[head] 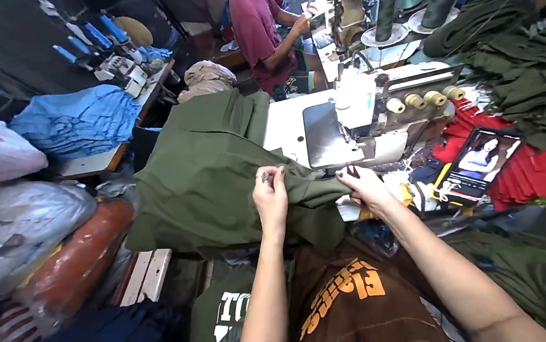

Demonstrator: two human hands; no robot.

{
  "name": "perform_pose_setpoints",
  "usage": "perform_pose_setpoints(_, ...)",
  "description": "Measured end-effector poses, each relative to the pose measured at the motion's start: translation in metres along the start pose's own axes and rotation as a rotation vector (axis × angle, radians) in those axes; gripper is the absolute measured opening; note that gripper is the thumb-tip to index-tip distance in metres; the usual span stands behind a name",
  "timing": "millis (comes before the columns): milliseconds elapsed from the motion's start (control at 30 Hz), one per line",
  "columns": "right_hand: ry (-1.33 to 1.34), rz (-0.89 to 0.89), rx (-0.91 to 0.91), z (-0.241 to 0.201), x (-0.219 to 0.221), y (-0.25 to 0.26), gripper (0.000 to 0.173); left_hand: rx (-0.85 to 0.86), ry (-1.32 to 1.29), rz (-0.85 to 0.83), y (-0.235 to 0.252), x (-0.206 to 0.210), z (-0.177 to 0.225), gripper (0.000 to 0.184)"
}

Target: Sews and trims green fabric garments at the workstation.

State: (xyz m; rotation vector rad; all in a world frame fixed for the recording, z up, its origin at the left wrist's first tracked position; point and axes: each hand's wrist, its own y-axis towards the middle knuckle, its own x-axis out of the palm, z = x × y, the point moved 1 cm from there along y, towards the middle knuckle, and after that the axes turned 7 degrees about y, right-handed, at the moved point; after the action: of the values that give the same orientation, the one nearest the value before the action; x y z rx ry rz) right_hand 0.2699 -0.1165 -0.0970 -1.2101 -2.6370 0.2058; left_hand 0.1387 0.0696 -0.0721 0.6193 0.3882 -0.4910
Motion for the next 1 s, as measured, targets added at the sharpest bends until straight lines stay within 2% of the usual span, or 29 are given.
perform_pose_setpoints(67, -0.317, 0.030, -0.077, 0.017, -0.011, 0.008, 0.017, 0.126, 0.391, 0.066, -0.011, 0.016, -0.038, 0.024)
perform_pose_setpoints(133, -0.475, 0.057, -0.160, 0.022, -0.027, 0.004, 0.016, 0.150, 0.638, -0.046, -0.017, 0.028, -0.071, 0.028)
perform_pose_setpoints(200, -0.510, 0.104, -0.251, 0.018, -0.047, -0.013, 0.015, 0.105, 0.729, -0.160, -0.019, 0.030, -0.080, 0.032)
perform_pose_setpoints(300, -0.494, 0.162, -0.283, 0.010, -0.083, -0.049, 0.013, 0.109, 0.760, -0.173, -0.022, 0.030, -0.086, 0.033)
perform_pose_setpoints(433, -0.522, 0.304, -0.209, -0.008, -0.130, -0.100, 0.013, 0.214, 0.710, -0.129, -0.025, 0.027, -0.086, 0.034)
perform_pose_setpoints(633, -0.640, 0.786, -0.320, -0.091, -0.224, -0.147, 0.016, 0.251, 0.699, -0.071, -0.027, 0.029, -0.082, 0.033)
perform_pose_setpoints(733, -0.662, 0.997, -0.341, -0.111, -0.272, -0.143, 0.017, 0.276, 0.703, -0.052, -0.028, 0.030, -0.085, 0.032)
perform_pose_setpoints(800, -0.698, 1.059, -0.316, -0.113, -0.300, -0.134, 0.018, 0.285, 0.700, -0.038, -0.028, 0.031, -0.089, 0.032)
perform_pose_setpoints(900, -0.807, 1.065, -0.268, -0.113, -0.316, -0.115, 0.017, 0.287, 0.700, -0.027, -0.028, 0.033, -0.091, 0.032)
perform_pose_setpoints(1000, -0.926, 1.012, -0.225, -0.112, -0.313, -0.092, 0.022, 0.301, 0.706, -0.006, -0.028, 0.034, -0.093, 0.032)
